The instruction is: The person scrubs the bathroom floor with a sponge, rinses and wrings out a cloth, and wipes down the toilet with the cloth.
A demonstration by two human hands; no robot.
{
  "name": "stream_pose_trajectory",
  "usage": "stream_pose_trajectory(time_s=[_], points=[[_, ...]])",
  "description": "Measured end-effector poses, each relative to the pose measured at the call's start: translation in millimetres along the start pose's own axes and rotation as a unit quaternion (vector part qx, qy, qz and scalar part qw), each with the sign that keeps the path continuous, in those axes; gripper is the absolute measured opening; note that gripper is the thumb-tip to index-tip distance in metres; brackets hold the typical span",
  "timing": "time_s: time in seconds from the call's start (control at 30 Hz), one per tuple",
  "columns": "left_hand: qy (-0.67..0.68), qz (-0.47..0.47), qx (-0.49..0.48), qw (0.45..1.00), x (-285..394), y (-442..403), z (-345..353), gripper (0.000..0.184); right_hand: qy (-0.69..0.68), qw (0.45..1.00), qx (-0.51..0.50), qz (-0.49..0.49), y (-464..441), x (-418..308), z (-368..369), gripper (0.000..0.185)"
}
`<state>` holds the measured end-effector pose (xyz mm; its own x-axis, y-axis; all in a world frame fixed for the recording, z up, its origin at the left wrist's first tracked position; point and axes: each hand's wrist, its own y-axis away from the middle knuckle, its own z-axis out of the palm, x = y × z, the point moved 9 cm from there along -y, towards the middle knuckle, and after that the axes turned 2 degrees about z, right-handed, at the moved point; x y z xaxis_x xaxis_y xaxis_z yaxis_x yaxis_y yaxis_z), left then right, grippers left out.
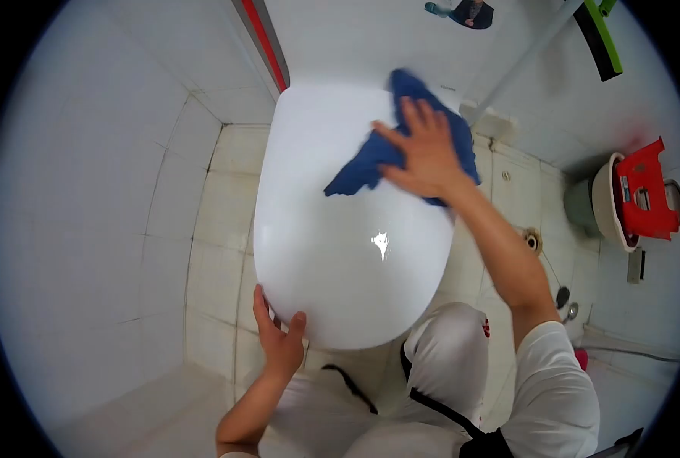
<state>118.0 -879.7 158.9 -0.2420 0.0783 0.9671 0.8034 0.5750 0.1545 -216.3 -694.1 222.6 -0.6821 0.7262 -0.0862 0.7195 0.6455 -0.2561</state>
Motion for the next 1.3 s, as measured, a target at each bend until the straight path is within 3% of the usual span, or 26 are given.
stream_pose_trajectory(time_s=[0.1, 0.13, 0.23, 0.27, 0.37, 0.4, 0.47, 0.53, 0.57, 0.63, 0.67, 0.7, 0.73, 0.8, 0.83, 0.93, 1.0, 1.13, 1.17, 1.23, 1.3], points=[[-0.069, -0.164, 0.029, 0.984, -26.3, 24.8, -27.6, 0.071, -0.046, 0.993, -0.101, -0.031, 10.0, -101.5, 1.2, 0.072], [0.089, -0.271, 0.096, 0.954, -18.0, 34.7, -22.8, 0.062, -0.073, 0.986, -0.14, -0.045, 23.7, -135.3, 1.0, 0.073], [0.156, -0.396, 0.114, 0.898, -12.9, 38.7, -22.3, 0.05, -0.219, 0.964, -0.132, -0.078, 99.3, -210.5, 1.5, 0.073], [0.145, -0.407, 0.135, 0.892, 5.5, 37.7, -20.1, 0.04, -0.237, 0.966, -0.04, -0.09, 133.4, -222.3, 1.3, 0.071], [0.204, -0.461, 0.142, 0.852, -18.7, 43.6, -21.3, 0.038, -0.187, 0.971, -0.109, -0.106, 202.2, -199.8, -5.7, 0.074], [0.208, -0.487, 0.168, 0.831, -25.5, 46.3, -25.5, 0.037, -0.171, 0.973, -0.154, -0.018, 214.9, -164.3, -7.6, 0.074], [0.221, -0.53, 0.219, 0.788, -32.1, 46.2, -19.9, 0.036, -0.144, 0.985, -0.056, 0.074, 203.1, -80.4, -57.4, 0.065], [0.254, -0.486, 0.206, 0.811, -15.4, 37.3, -10.1, 0.036, -0.183, 0.96, -0.059, 0.202, 208.1, 4.9, -67.5, 0.054], [0.267, -0.463, 0.197, 0.822, -1.0, 34.8, -6.5, 0.036, -0.267, 0.934, -0.006, 0.239, 222.4, 48.7, -68.4, 0.052], [0.223, -0.412, 0.18, 0.865, 63.6, 30.2, -13.9, 0.04, -0.313, 0.871, 0.001, 0.379, 250.2, 111.0, -96.8, 0.05], [0.202, -0.384, 0.17, 0.885, 104.4, 24.4, -16.9, 0.041, -0.371, 0.826, -0.01, 0.425, 268.1, 128.7, -112.7, 0.047], [0.19, -0.34, 0.193, 0.901, 150.0, 16.9, -24.1, 0.043, -0.376, 0.817, -0.013, 0.436, 280.9, 139.0, -135.6, 0.044], [0.219, -0.274, 0.131, 0.927, 195.9, -3.9, -26.1, 0.039, -0.392, 0.796, -0.006, 0.462, 300.6, 145.5, -149.1, 0.041], [0.206, -0.23, 0.069, 0.949, 274.9, -53.3, -20.2, 0.037, -0.415, 0.754, -0.008, 0.509, 343.5, 146.0, -175.1, 0.036], [0.186, -0.244, 0.086, 0.948, 307.9, -78.2, -10.1, 0.035, -0.422, 0.736, -0.015, 0.53, 367.2, 138.6, -184.5, 0.035], [0.15, -0.175, 0.065, 0.971, 384.0, -171.3, 23.1, 0.013, -0.466, 0.689, -0.003, 0.556, 394.8, 126.3, -213.5, 0.03], [0.096, -0.152, 0.022, 0.983, 433.4, -210.9, 61.3, 0.023, -0.51, 0.655, 0.033, 0.556, 417.6, 108.8, -219.2, 0.026], [0.141, -0.144, -0.028, 0.979, 474.3, -276.6, 118.4, 0.032, -0.552, 0.605, 0.002, 0.574, 443.1, 77.3, -222.1, 0.026], [0.113, -0.134, 0.006, 0.984, 489.5, -269.7, 132.2, 0.031, -0.561, 0.6, 0.003, 0.57, 438.1, 69.5, -221.0, 0.026], [0.101, -0.086, -0.119, 0.984, 491.3, -303.4, 146.9, 0.025, -0.577, 0.593, 0.003, 0.562, 428.3, 51.4, -216.1, 0.027], [0.083, -0.038, -0.112, 0.989, 490.8, -309.4, 151.1, 0.027, -0.577, 0.621, -0.006, 0.531, 408.7, 43.6, -204.6, 0.038]])
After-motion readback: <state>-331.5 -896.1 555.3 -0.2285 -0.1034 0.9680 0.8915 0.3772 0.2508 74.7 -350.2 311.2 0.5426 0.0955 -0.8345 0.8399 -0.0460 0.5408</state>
